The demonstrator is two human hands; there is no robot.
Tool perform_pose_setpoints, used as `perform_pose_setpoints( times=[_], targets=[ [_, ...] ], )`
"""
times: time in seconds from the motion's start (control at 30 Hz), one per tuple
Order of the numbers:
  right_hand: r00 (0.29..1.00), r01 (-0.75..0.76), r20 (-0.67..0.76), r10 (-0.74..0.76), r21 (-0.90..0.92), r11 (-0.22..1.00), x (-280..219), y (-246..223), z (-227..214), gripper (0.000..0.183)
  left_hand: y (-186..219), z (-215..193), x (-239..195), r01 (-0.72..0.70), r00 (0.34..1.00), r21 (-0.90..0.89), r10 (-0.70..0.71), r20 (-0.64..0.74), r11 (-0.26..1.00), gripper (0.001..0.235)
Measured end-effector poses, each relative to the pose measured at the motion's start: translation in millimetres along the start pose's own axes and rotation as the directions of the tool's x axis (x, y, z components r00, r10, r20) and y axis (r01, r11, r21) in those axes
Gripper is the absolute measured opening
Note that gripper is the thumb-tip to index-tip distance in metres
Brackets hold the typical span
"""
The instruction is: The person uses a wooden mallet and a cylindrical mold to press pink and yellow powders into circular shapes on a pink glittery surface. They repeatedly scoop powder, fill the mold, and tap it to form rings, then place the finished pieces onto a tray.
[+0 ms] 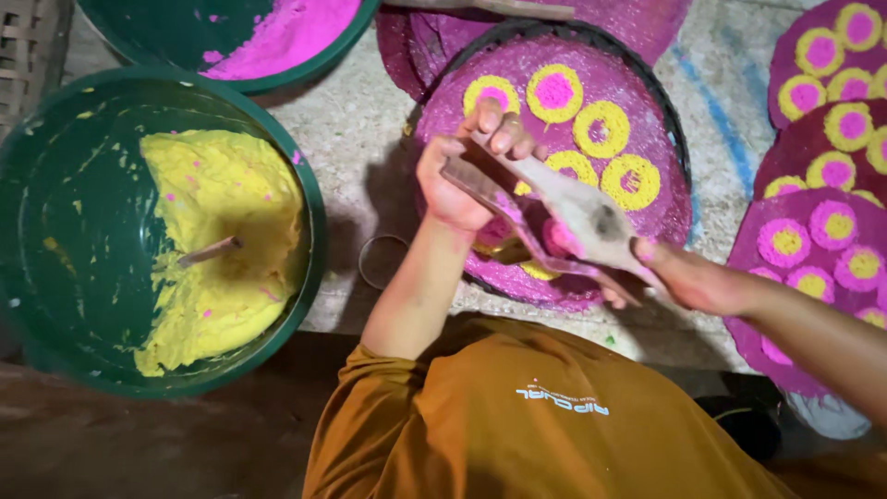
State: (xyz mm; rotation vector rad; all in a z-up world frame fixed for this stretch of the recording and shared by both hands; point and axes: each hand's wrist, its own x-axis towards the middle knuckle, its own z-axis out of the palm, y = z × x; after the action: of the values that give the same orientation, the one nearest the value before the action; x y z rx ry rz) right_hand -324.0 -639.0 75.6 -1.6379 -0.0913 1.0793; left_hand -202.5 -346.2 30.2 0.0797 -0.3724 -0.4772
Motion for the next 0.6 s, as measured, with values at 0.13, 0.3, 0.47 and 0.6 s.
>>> perform_pose_setpoints(
  times=[0.13,0.3,0.47,0.6],
  targets=[
    [0.979,-0.121,-0.159,0.129,0.058,0.991,-36,18,-6,0.079,-47,-9,7,-0.023,0.999,-0.182,0.027,0.021,0.983,0.027],
    [0.896,-0.207,-0.424,0.129,-0.142,0.968,-29,25,14,0.074,-61,-29,15,0.030,0.996,-0.315,-0.003,0.085,0.949,0.027],
    [0.923,-0.010,-0.384,-0.013,-0.058,0.998,-22,30,31,0.068,-59,-40,9,0.039,0.995,-0.227,-0.018,0.096,0.973,0.030],
    [0.912,-0.157,-0.396,0.106,-0.098,0.983,-25,34,19,0.073,-64,-38,15,-0.002,0.999,-0.213,0.010,0.039,0.977,0.030]
  ],
)
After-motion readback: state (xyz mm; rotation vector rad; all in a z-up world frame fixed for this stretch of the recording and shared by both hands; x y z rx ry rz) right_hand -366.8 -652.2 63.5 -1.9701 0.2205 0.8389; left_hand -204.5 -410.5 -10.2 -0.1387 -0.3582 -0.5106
